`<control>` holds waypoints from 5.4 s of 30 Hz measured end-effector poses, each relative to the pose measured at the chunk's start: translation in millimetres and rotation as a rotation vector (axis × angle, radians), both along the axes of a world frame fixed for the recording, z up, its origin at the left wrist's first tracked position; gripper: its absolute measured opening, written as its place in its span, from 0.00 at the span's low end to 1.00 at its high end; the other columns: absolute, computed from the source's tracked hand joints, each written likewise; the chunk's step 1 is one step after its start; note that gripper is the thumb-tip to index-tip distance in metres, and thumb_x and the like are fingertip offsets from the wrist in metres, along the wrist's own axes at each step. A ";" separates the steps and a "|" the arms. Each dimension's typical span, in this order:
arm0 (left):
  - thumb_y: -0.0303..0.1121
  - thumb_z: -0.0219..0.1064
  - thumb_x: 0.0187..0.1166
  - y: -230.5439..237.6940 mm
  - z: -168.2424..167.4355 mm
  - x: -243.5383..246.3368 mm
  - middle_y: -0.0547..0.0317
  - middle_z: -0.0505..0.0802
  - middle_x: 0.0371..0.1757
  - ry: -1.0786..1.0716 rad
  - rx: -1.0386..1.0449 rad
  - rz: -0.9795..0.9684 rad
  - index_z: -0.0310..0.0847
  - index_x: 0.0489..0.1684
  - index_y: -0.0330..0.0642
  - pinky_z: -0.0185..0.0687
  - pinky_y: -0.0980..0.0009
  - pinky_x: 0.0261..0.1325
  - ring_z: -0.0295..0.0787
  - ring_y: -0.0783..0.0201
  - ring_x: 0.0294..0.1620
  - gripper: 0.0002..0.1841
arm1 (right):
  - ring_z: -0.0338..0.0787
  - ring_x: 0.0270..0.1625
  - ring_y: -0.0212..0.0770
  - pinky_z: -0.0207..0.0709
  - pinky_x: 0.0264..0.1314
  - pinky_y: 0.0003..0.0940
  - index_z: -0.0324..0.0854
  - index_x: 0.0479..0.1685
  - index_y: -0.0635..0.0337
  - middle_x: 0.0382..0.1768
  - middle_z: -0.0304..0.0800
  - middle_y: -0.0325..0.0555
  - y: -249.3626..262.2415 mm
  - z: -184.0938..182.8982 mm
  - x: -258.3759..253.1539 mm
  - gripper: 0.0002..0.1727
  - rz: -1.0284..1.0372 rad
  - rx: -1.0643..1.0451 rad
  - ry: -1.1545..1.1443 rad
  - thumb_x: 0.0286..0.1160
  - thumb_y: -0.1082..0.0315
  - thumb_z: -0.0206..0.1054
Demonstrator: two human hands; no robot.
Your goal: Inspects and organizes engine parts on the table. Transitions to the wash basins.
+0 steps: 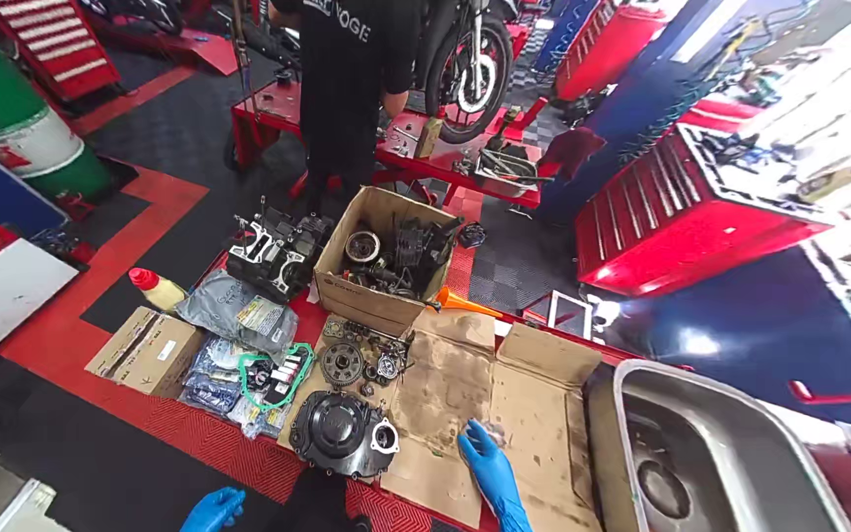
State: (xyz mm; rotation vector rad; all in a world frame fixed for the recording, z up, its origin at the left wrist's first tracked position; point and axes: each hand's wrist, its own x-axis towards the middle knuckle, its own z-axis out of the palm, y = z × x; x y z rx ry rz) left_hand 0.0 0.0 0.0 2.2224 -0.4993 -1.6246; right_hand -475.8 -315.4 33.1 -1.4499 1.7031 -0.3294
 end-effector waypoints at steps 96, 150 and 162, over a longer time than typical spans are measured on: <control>0.27 0.59 0.85 -247.7 66.5 -25.4 0.50 0.94 0.56 0.485 -0.511 -0.130 0.82 0.64 0.28 0.85 0.63 0.66 0.92 0.64 0.57 0.15 | 0.95 0.38 0.35 0.91 0.42 0.28 0.89 0.51 0.65 0.39 0.97 0.48 -285.5 268.0 165.7 0.14 0.110 -0.108 -0.771 0.85 0.72 0.56; 0.40 0.64 0.84 -60.1 72.6 -112.9 0.58 0.95 0.58 0.207 -0.592 -0.174 0.85 0.65 0.40 0.86 0.66 0.68 0.92 0.65 0.60 0.18 | 0.94 0.26 0.37 0.91 0.36 0.33 0.88 0.39 0.64 0.26 0.94 0.45 -40.9 19.6 165.0 0.12 -0.129 0.249 -0.170 0.74 0.62 0.75; 0.40 0.64 0.83 -70.8 69.4 -95.4 0.58 0.94 0.59 0.200 -0.552 -0.190 0.85 0.66 0.41 0.86 0.66 0.68 0.92 0.66 0.60 0.19 | 0.96 0.32 0.39 0.91 0.40 0.38 0.87 0.55 0.64 0.33 0.96 0.47 -48.3 41.6 130.5 0.29 -0.055 0.307 -0.146 0.85 0.42 0.63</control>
